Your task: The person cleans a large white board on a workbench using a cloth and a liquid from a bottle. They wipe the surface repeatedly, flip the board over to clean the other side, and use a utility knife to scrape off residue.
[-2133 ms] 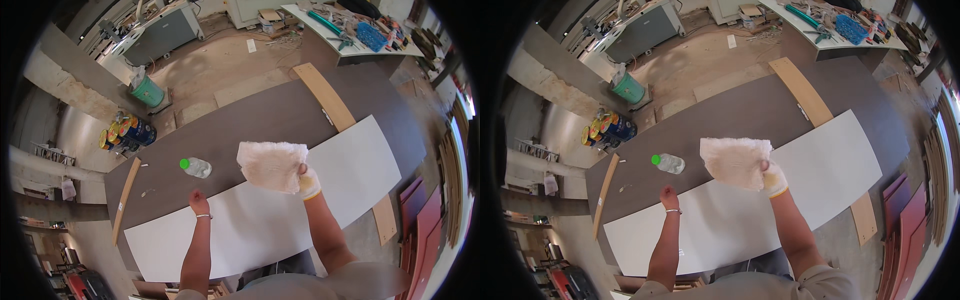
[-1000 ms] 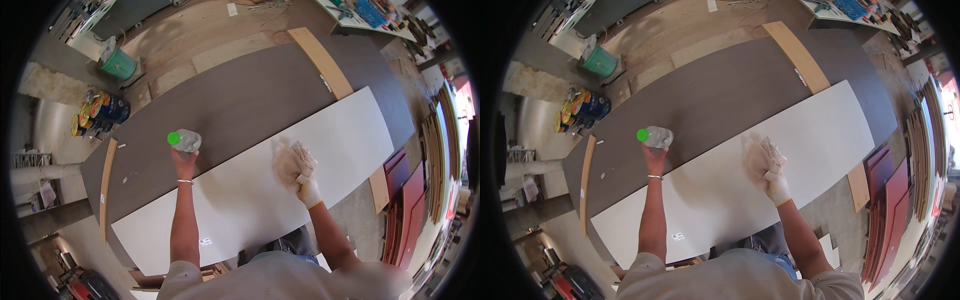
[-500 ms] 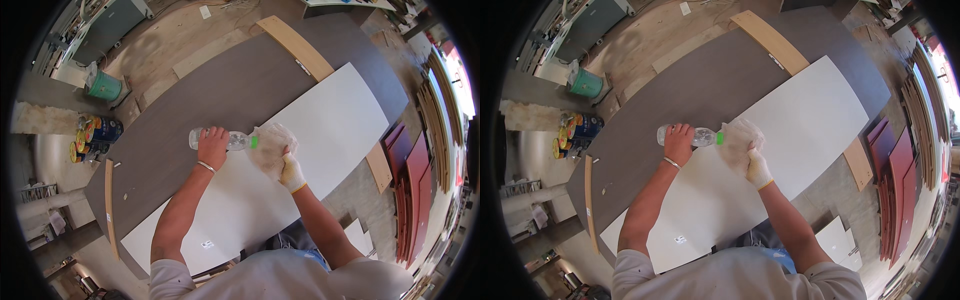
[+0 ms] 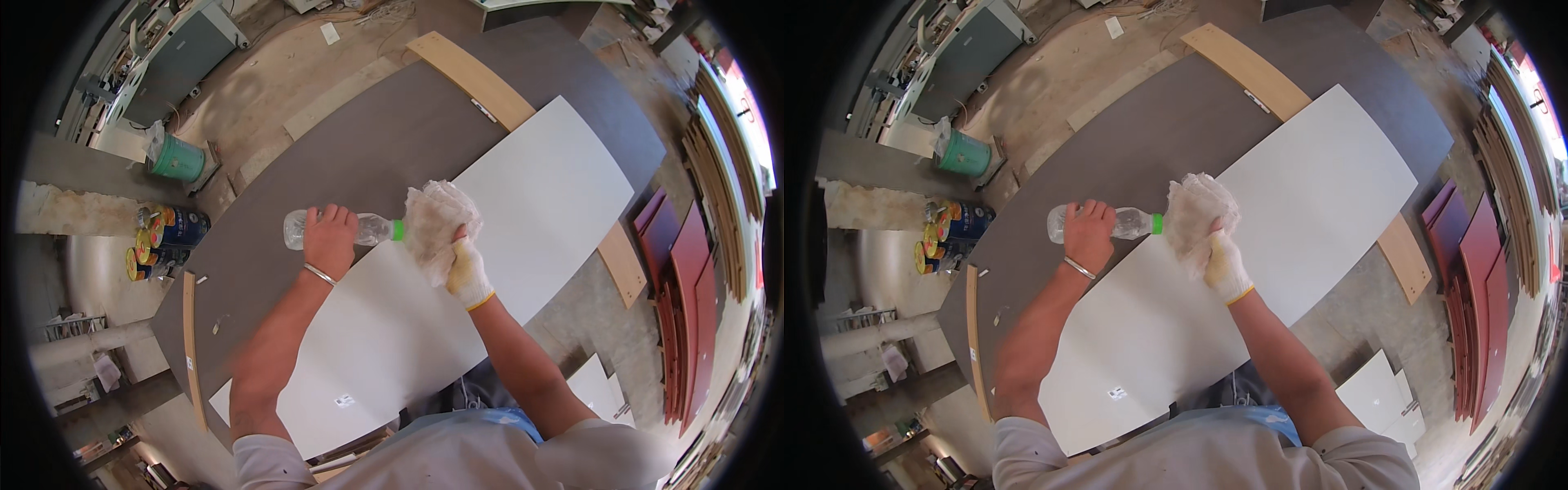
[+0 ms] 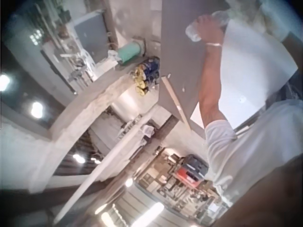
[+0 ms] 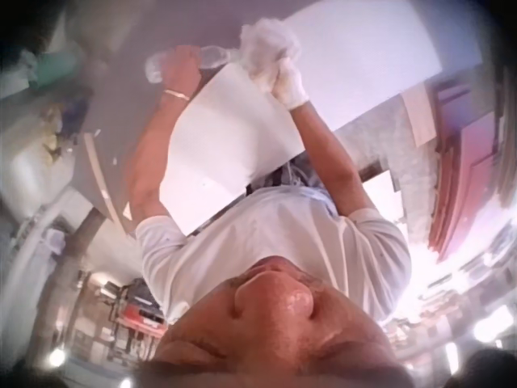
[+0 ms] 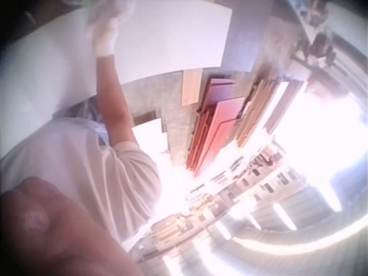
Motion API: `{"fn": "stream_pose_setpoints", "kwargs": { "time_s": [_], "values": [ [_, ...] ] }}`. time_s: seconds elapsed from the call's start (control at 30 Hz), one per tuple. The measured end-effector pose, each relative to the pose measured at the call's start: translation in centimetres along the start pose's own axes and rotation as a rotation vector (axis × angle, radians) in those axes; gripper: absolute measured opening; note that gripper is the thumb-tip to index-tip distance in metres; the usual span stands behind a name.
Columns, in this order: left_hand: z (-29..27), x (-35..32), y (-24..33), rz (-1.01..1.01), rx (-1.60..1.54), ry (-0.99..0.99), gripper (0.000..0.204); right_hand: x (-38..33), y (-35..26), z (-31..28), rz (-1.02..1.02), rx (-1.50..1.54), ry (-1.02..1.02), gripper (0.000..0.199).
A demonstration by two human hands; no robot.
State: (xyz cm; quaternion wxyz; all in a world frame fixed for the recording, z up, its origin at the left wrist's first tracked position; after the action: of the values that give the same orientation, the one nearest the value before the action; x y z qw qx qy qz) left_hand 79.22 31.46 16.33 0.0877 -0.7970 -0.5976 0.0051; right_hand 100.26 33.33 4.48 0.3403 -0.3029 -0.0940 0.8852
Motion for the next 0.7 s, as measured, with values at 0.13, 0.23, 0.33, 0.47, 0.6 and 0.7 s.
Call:
{"fn": "stream_pose_setpoints", "kwargs": {
  "time_s": [0.13,0.23,0.33,0.47,0.6,0.7],
  "values": [
    [3.4,-0.6,-0.5,-0.089,-0.126,0.149,0.035,-0.6,-0.5,2.2,-0.062,0.136,-0.187,0.079],
    [9.6,-0.7,0.3,-0.42,-0.373,0.091,0.06,-1.7,-1.4,1.3,-0.023,0.31,-0.174,0.074],
    [19.2,-5.4,-5.1,-0.827,-0.921,0.424,0.065,-1.5,-0.4,0.4,0.07,0.447,-0.018,0.068],
    [22.1,-4.8,-4.5,-0.976,-1.065,0.503,0.067,-5.8,-4.8,-7.9,-0.035,0.443,0.107,0.063],
    [21.7,-3.4,-2.9,-0.985,-1.182,0.46,0.062,-13.4,-12.3,-20.0,-0.239,0.37,0.396,0.056],
    [23.2,-7.3,-1.9,-1.107,-0.735,0.335,0.067,-21.1,-17.9,-28.6,-0.528,-0.261,1.071,0.043]
  ]
}}
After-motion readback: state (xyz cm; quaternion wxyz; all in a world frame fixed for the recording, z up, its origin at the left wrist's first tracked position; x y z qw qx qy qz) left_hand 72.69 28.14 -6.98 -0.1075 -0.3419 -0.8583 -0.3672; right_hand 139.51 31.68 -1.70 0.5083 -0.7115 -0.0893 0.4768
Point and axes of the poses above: each hand's wrist, its own x-axis towards the middle knuckle, its own z-axis out of the palm, y = z × x, the point moved 7 cm from there along x, towards the middle knuckle, and after that the axes turned 7 degrees about z, right-handed, at the moved point
